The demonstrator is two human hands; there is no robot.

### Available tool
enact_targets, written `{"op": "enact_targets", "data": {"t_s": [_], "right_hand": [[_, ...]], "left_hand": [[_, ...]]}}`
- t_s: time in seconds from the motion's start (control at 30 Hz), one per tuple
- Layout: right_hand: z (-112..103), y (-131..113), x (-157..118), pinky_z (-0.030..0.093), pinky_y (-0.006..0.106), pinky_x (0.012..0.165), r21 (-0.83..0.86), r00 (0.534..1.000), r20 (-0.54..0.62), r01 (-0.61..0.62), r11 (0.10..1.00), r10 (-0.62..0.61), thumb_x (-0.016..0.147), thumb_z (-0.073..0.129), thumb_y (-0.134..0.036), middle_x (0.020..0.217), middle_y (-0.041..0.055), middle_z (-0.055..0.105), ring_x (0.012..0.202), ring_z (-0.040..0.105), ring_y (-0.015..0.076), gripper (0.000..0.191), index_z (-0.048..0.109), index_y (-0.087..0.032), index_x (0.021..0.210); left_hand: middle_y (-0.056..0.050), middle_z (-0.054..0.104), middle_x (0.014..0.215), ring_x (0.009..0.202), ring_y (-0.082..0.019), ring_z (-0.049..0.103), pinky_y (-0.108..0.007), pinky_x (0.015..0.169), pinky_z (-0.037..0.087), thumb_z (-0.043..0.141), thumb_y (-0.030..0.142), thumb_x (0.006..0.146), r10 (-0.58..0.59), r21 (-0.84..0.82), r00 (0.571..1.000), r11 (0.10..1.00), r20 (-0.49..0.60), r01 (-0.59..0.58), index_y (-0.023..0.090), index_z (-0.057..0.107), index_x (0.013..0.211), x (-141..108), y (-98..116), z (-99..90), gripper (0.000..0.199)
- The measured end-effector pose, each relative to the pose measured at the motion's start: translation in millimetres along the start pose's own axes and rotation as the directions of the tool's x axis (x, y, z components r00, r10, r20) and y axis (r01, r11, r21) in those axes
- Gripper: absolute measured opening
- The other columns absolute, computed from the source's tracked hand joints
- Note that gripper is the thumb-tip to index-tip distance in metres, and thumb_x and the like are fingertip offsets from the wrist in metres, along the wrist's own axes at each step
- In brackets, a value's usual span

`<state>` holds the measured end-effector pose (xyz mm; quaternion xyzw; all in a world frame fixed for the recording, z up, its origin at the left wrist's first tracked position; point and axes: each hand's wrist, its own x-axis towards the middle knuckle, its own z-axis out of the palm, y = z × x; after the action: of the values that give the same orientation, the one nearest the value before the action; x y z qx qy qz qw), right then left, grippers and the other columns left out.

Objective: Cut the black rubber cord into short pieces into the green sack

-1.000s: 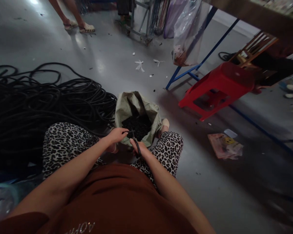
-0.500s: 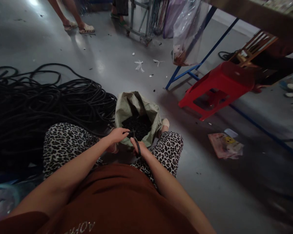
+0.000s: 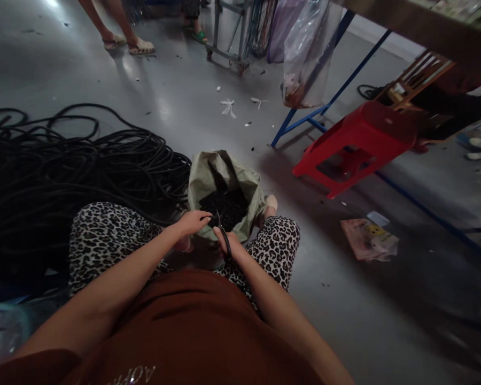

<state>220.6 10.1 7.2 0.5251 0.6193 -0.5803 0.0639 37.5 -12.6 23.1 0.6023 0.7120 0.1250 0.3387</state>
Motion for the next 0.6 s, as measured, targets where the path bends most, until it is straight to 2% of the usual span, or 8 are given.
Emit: {"op": "enact_targets", "data": {"t_s": [0.13,0.23,0.6], "right_hand": [[-1,1,2,0.044,0.023,0.037,0.047,0.999,-0.029,-0.037,0.998,0.038,0.079,0.029,-0.072,0.044,0.0060,0.054,0.036,0.053,0.0150,0.070,0.061,-0.011,0.065],[-1,3,3,0.042,0.021,0.034,0.069,0.998,-0.064,-0.019,0.997,0.023,0.078,0.031,-0.071,0.043,0.0048,0.052,0.034,0.052,0.0141,0.068,0.059,-0.011,0.063],[-4,-1,-4,0.038,0.021,0.031,0.097,0.996,-0.051,-0.066,0.993,0.071,0.079,0.038,-0.066,0.042,0.0030,0.049,0.032,0.048,0.0130,0.060,0.056,-0.013,0.058]], "left_hand": [[-0.002,0.065,0.109,0.098,-0.017,0.059,-0.024,0.086,0.044,0.041,0.037,0.080,0.002,-0.004,1.000,1.000,-0.015,-0.002,0.020,0.062,0.111,-3,-5,-4.4,0.040],[-0.003,0.066,0.107,0.097,-0.018,0.059,-0.025,0.085,0.044,0.041,0.035,0.080,-0.013,-0.003,1.000,1.000,-0.017,0.013,0.019,0.063,0.109,-5,-9,-8.1,0.040],[-0.003,0.066,0.107,0.099,-0.018,0.059,-0.025,0.087,0.043,0.042,0.031,0.080,-0.051,0.032,0.999,0.998,0.005,0.051,0.018,0.063,0.110,-3,-9,-10.7,0.039]]}}
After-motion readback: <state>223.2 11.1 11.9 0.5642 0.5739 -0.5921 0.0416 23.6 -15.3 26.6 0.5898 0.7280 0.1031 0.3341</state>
